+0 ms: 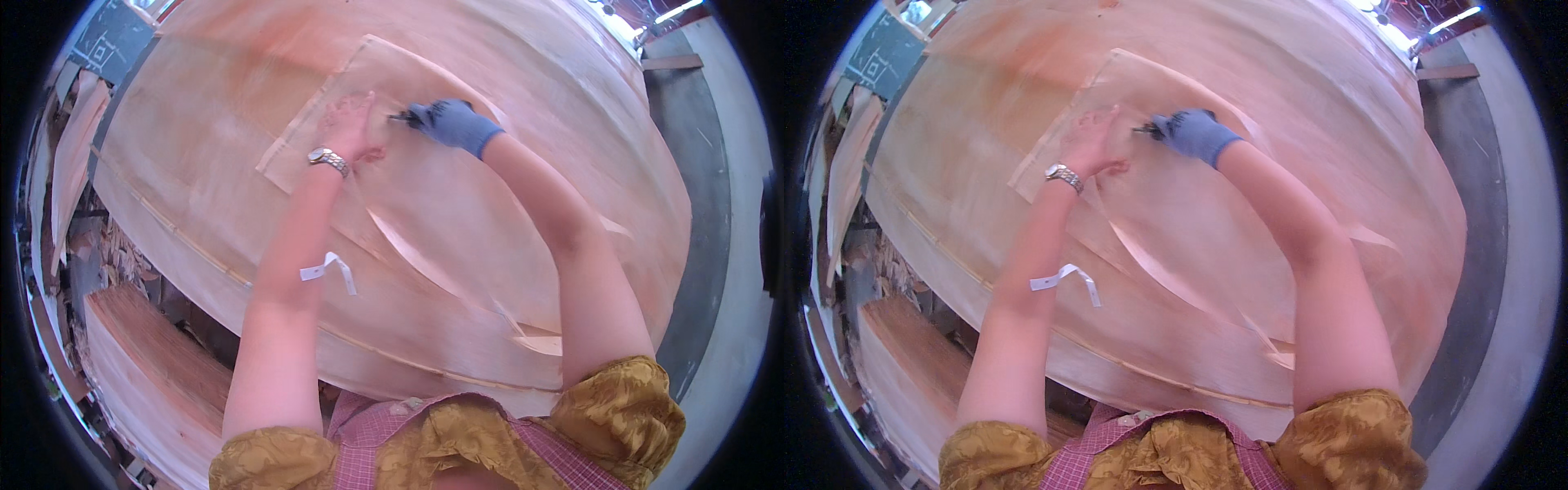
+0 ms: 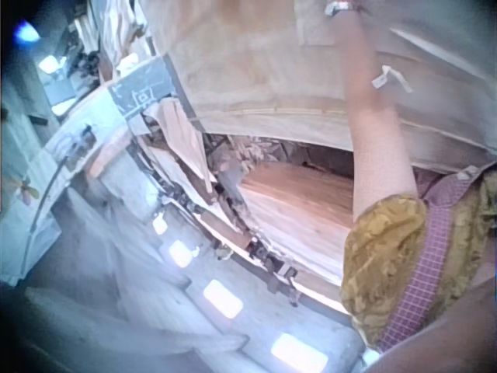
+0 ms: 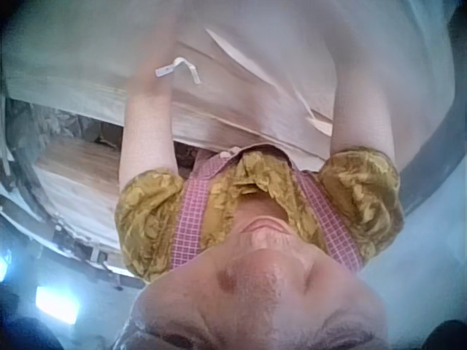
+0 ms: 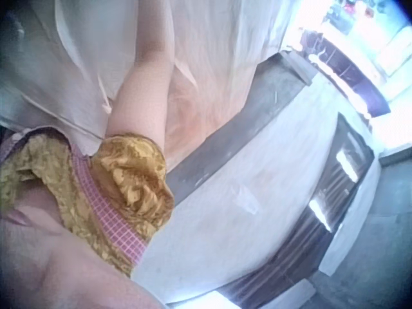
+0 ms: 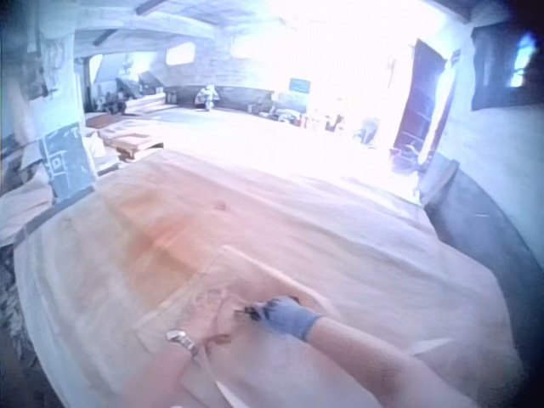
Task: The person selects a sheet of wood veneer, identifies a hole in a base sheet, and uses a cutter to carve out a patch shape from the new sheet to fit into the hole.
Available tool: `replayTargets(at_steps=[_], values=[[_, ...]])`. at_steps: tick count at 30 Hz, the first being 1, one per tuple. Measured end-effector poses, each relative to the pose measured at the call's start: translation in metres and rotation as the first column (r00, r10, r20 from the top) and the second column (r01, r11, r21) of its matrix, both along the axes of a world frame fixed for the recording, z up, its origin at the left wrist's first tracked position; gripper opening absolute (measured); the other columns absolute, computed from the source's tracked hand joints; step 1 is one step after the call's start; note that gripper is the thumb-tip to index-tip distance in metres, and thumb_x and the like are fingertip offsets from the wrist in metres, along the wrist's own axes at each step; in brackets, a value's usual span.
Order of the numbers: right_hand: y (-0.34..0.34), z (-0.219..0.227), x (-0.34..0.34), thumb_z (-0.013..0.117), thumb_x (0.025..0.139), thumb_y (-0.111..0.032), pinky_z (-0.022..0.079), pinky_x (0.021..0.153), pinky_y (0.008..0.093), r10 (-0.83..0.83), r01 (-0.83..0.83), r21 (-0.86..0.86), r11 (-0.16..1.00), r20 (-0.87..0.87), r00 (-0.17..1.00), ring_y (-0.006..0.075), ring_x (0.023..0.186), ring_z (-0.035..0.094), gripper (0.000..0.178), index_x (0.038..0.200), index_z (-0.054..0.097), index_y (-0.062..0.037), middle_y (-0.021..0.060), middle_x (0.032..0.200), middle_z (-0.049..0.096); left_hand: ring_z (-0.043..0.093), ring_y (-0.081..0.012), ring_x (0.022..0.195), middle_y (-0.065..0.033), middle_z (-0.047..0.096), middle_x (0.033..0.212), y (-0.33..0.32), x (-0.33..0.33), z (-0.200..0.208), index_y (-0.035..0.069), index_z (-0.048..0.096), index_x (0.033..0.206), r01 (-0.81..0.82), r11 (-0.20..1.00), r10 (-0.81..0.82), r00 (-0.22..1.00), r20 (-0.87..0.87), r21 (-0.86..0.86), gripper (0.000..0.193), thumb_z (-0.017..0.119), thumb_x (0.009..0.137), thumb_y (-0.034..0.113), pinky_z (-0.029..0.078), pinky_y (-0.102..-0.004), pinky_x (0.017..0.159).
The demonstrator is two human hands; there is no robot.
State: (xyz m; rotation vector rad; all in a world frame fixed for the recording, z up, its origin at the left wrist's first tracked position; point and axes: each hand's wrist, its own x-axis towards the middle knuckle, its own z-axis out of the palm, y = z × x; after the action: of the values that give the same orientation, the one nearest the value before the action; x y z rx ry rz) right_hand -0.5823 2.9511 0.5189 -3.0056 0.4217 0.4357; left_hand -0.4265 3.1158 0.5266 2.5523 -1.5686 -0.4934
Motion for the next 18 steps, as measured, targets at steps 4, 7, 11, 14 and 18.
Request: replayTargets(at_steps=[4, 7, 11, 14, 18], values=[[0.001, 0.005, -0.128, 0.044, 0.101, -0.035, 0.048, 0.057, 0.0517, -0.182, 0.183, -0.024, 0.983, 0.038, 0.983, 0.0373, 0.068, 0.065, 0.025, 0.11, 0.051, -0.0138, 0.0169, 0.075, 0.066, 0.034, -0.0409, 0.139, -0.0187, 0.035, 0.153, -0.008, 0.009, -0.019, 0.026, 0.031, 0.153, 0.063, 0.998, -0.063, 0.998, 0.027, -0.017, 0.108, 0.089, 0.062, 0.039, 0.034, -0.0525, 0.112], [0.021, 0.007, -0.178, 0.042, 0.102, -0.035, 0.049, 0.056, 0.0524, -0.377, 0.375, -0.042, 0.926, -0.035, 0.926, 0.0375, 0.068, 0.066, 0.024, 0.109, 0.05, -0.0126, 0.0166, 0.078, 0.068, 0.031, -0.0396, 0.142, -0.0163, 0.033, 0.155, -0.026, -0.015, -0.026, 0.028, 0.033, 0.152, 0.018, 0.995, -0.036, 0.982, 0.184, 0.101, 0.107, 0.089, 0.062, 0.039, 0.033, -0.0526, 0.112], [0.02, -0.001, -0.193, 0.039, 0.102, -0.03, 0.051, 0.054, 0.0512, -0.305, 0.301, -0.083, 0.95, -0.042, 0.951, 0.0356, 0.072, 0.069, 0.027, 0.118, 0.049, -0.0099, 0.0167, 0.083, 0.07, 0.032, -0.0377, 0.142, -0.0142, 0.035, 0.155, -0.044, -0.136, -0.042, 0.023, 0.038, 0.149, 0.401, 0.887, -0.419, 0.907, -0.032, -0.228, 0.104, 0.089, 0.061, 0.042, 0.032, -0.0505, 0.113], [0.036, 0.002, -0.254, 0.04, 0.101, -0.028, 0.05, 0.051, 0.0538, -0.399, 0.398, -0.055, 0.916, -0.005, 0.917, 0.0335, 0.074, 0.07, 0.026, 0.117, 0.048, -0.0086, 0.0164, 0.084, 0.071, 0.032, -0.0363, 0.142, -0.0156, 0.038, 0.153, -0.038, -0.174, -0.018, 0.022, 0.041, 0.147, 0.413, 0.91, -0.412, 0.911, 0.029, -0.031, 0.1, 0.089, 0.062, 0.044, 0.03, -0.0485, 0.115], [0.094, 0.0, -0.37, 0.041, 0.101, -0.026, 0.052, 0.058, 0.0523, -0.601, 0.601, -0.015, 0.799, -0.037, 0.799, 0.0379, 0.068, 0.068, 0.026, 0.116, 0.049, -0.0055, 0.0216, 0.079, 0.069, 0.029, -0.0386, 0.144, -0.0098, 0.031, 0.158, -0.039, -0.176, 0.0, 0.027, 0.04, 0.147, 0.431, 0.901, -0.433, 0.9, 0.057, 0.046, 0.099, 0.088, 0.062, 0.045, 0.035, -0.051, 0.113]])
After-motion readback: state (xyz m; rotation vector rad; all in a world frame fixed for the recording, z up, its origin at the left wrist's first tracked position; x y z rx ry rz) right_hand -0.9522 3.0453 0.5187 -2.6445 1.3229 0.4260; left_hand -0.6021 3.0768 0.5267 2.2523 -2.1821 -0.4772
